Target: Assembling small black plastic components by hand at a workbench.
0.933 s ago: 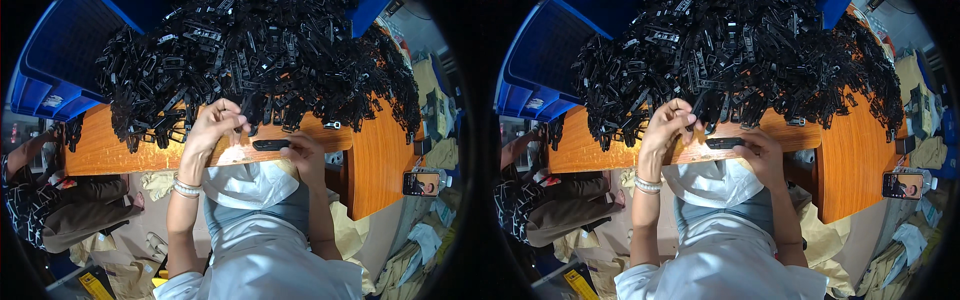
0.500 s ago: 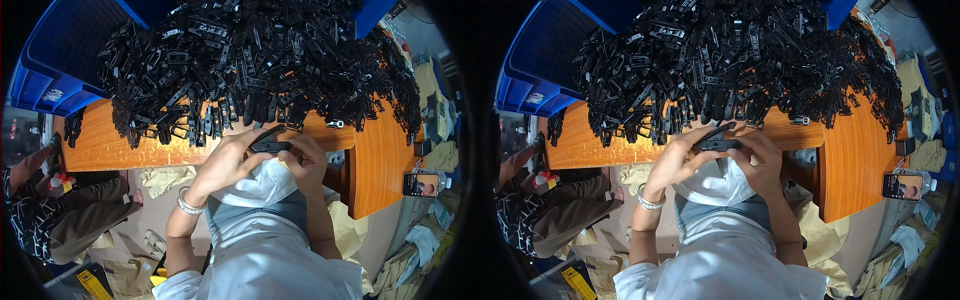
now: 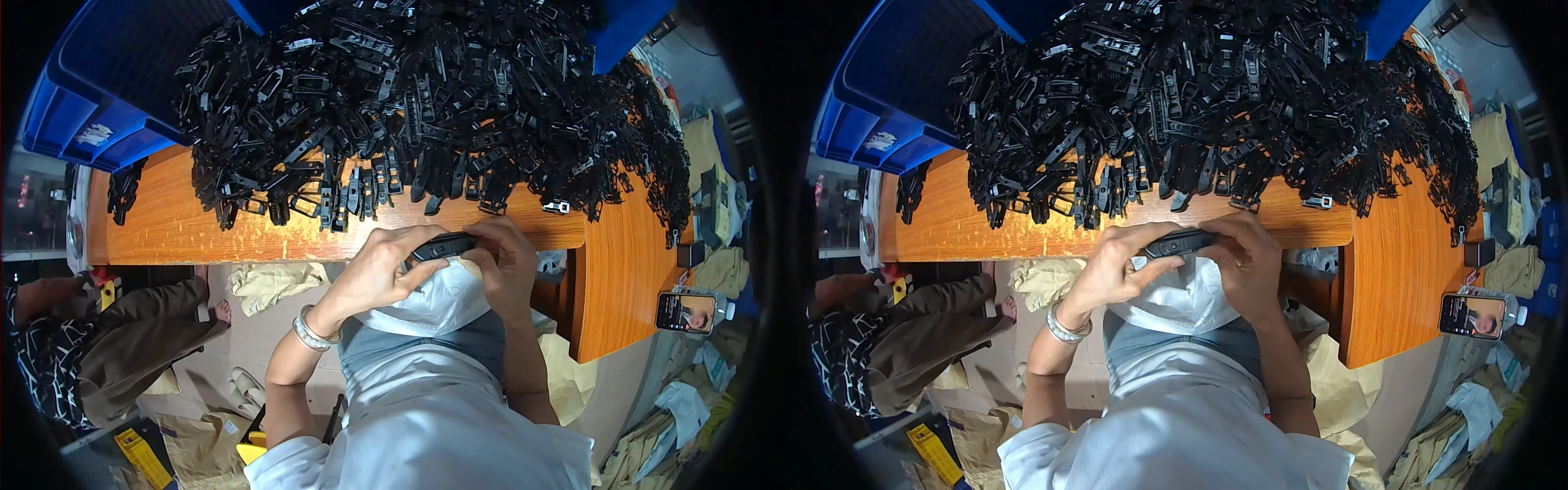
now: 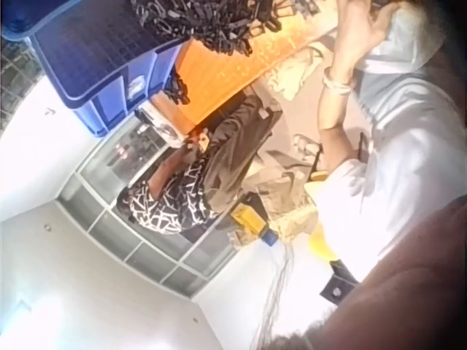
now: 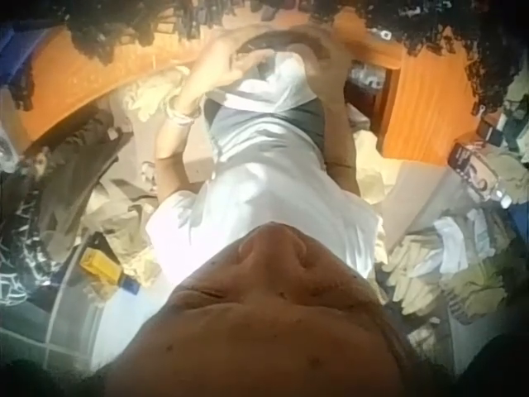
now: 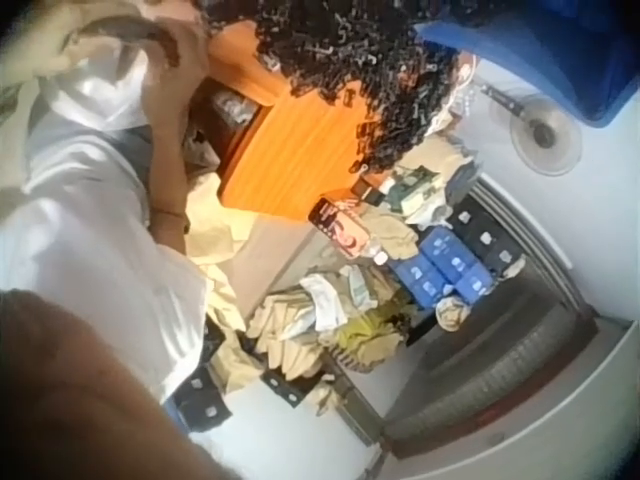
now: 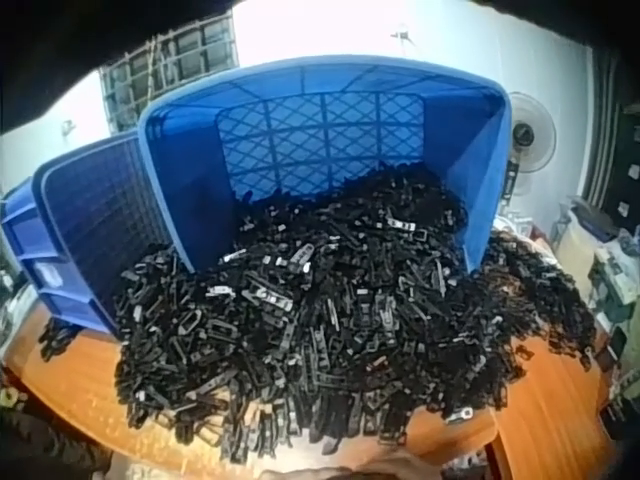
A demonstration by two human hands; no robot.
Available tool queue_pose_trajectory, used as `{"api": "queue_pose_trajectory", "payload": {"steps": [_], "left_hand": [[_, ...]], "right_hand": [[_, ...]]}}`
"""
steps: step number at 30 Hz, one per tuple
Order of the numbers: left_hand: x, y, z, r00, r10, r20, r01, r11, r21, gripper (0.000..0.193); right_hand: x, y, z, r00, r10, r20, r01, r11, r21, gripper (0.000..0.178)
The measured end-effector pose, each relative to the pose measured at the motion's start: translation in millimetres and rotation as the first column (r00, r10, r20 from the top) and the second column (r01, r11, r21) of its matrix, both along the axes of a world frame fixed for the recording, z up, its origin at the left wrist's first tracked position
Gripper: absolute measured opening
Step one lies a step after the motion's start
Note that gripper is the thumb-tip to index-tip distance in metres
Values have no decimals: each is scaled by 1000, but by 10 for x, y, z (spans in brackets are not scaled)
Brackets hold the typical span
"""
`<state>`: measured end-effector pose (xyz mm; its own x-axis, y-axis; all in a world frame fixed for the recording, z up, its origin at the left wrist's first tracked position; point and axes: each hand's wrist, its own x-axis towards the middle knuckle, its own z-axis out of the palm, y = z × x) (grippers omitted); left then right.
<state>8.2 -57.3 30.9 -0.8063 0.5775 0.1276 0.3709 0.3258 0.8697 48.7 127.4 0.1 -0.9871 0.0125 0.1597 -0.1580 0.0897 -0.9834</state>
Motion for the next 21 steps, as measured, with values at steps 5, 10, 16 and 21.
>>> {"api": "queue_pose_trajectory", "payload": {"steps": [5, 10, 16, 21], "left_hand": [[67, -48, -34, 952, -26, 304, 2, 997, 80, 32], [138, -167, -167, 1000, 13, 24, -14, 998, 56, 31], [-71, -745, -227, 736, 580, -350, -675, 672, -304, 17], [-103, -970, -241, 779, 382, -497, -603, 672, -429, 22]], "right_hand": [[-24, -34, 109, 992, 74, 105, -45, 965, -257, 32], [21, 31, -18, 969, 219, 113, -218, 976, -23, 31], [107, 18, -149, 943, 289, 165, -316, 934, 169, 24], [101, 37, -149, 952, 228, 206, -262, 953, 155, 19]]}}
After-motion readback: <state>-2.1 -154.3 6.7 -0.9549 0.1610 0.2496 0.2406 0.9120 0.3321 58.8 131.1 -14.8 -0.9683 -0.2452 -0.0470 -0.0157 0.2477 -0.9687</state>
